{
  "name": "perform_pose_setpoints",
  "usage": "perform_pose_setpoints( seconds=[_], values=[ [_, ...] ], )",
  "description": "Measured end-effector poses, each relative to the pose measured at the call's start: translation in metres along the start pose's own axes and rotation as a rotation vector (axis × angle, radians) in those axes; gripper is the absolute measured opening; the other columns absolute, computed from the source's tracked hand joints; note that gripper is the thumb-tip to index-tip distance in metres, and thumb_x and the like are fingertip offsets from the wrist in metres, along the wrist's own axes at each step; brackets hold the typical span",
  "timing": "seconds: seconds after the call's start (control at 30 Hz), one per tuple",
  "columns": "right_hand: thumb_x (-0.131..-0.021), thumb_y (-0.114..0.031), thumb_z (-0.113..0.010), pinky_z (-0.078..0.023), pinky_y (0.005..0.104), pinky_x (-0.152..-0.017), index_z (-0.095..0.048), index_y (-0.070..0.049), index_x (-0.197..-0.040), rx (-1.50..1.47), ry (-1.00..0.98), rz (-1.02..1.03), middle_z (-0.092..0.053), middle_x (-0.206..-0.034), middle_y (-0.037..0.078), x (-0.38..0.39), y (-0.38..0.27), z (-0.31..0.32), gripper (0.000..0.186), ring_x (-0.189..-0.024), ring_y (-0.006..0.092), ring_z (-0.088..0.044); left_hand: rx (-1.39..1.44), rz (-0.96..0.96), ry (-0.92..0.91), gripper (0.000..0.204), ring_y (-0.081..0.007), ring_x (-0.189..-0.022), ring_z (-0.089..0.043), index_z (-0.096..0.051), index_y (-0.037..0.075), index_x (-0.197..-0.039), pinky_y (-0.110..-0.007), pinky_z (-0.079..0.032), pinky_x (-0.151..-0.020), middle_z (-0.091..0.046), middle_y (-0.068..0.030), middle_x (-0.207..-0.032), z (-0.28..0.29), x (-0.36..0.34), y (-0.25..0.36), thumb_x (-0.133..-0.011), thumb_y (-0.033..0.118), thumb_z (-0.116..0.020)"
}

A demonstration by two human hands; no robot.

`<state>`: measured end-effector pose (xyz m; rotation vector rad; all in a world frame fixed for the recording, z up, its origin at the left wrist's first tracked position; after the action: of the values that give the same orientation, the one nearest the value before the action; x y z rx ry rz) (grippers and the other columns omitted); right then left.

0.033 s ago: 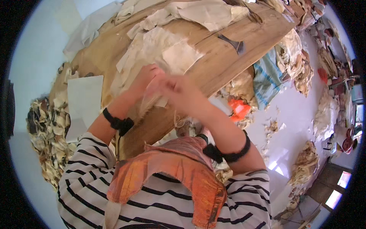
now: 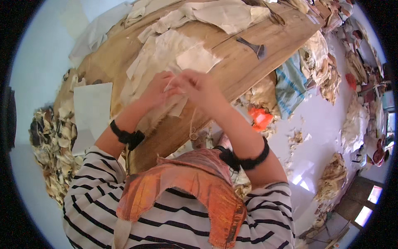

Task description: Manually sewing together pieces of fur and leather scraps at a workshop table.

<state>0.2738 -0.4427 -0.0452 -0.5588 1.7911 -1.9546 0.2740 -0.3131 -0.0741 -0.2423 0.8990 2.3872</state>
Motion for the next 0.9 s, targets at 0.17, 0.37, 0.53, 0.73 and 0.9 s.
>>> perform_pose_setpoints(
  seconds=[0.17,0.37,0.53,0.73,0.9],
  values=[
    [-0.091,-0.018,-0.057,-0.050,0.0359,-0.066,-0.069,-0.006,-0.090,0.224,-0.272,0.080,-0.068,-0.079,0.011,0.021,0.059,-0.047,0.017,-0.069,0.0210,-0.064,0.559,0.376,0.052,0.013,-0.0271,-0.086,-0.059,-0.068,0.008,-0.081,-0.039,-0.045,-0.076,-0.062,-0.0077,-0.082,-0.002,0.007,-0.025,-0.082,0.021,-0.067],
    [-0.089,-0.021,-0.061,-0.049,0.0376,-0.069,-0.066,-0.005,-0.091,0.562,-0.215,-0.096,-0.064,-0.076,0.011,0.061,0.020,-0.030,0.017,-0.074,0.0263,-0.064,-0.152,0.156,-0.127,0.010,-0.0247,-0.096,-0.056,-0.063,0.011,-0.085,-0.038,-0.038,-0.089,-0.060,-0.0050,-0.091,-0.022,0.004,-0.040,-0.085,0.021,-0.064],
    [-0.092,-0.014,-0.060,-0.047,0.0327,-0.065,-0.061,-0.004,-0.088,-0.018,-0.530,0.118,-0.061,-0.075,0.009,0.090,-0.065,-0.037,0.011,-0.070,0.0242,-0.060,-0.296,0.125,-0.100,0.008,-0.0257,-0.099,-0.054,-0.060,0.012,-0.089,-0.039,-0.038,-0.090,-0.058,-0.0038,-0.095,-0.023,0.008,-0.033,-0.086,0.020,-0.062],
    [-0.096,-0.015,-0.058,-0.042,0.0266,-0.060,-0.061,-0.002,-0.086,-0.023,-0.467,-0.038,-0.059,-0.073,0.003,0.089,-0.054,-0.004,0.017,-0.067,0.0112,-0.054,0.002,-0.051,-0.004,0.008,-0.0268,-0.095,-0.058,-0.059,0.010,-0.084,-0.039,-0.043,-0.083,-0.061,-0.0058,-0.094,-0.010,-0.001,-0.004,-0.080,0.003,-0.060],
    [-0.098,-0.013,-0.053,-0.034,0.0230,-0.056,-0.054,-0.003,-0.076,-0.056,-0.245,-0.245,-0.047,-0.070,-0.005,0.102,-0.030,0.055,0.024,-0.066,0.0030,-0.041,0.422,0.186,-0.237,0.014,-0.0239,-0.073,-0.060,-0.052,0.005,-0.059,-0.033,-0.046,-0.067,-0.064,-0.0086,-0.076,-0.032,0.009,-0.035,-0.065,-0.007,-0.056]
  ],
)
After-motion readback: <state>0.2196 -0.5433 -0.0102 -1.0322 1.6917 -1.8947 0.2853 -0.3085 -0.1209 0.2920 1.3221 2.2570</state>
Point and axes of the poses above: each hand's wrist, its own x-axis away from the middle knuckle, its own z-axis out of the back of the hand, y = z × x, the point moved 9 cm from there along -x, towards the middle knuckle
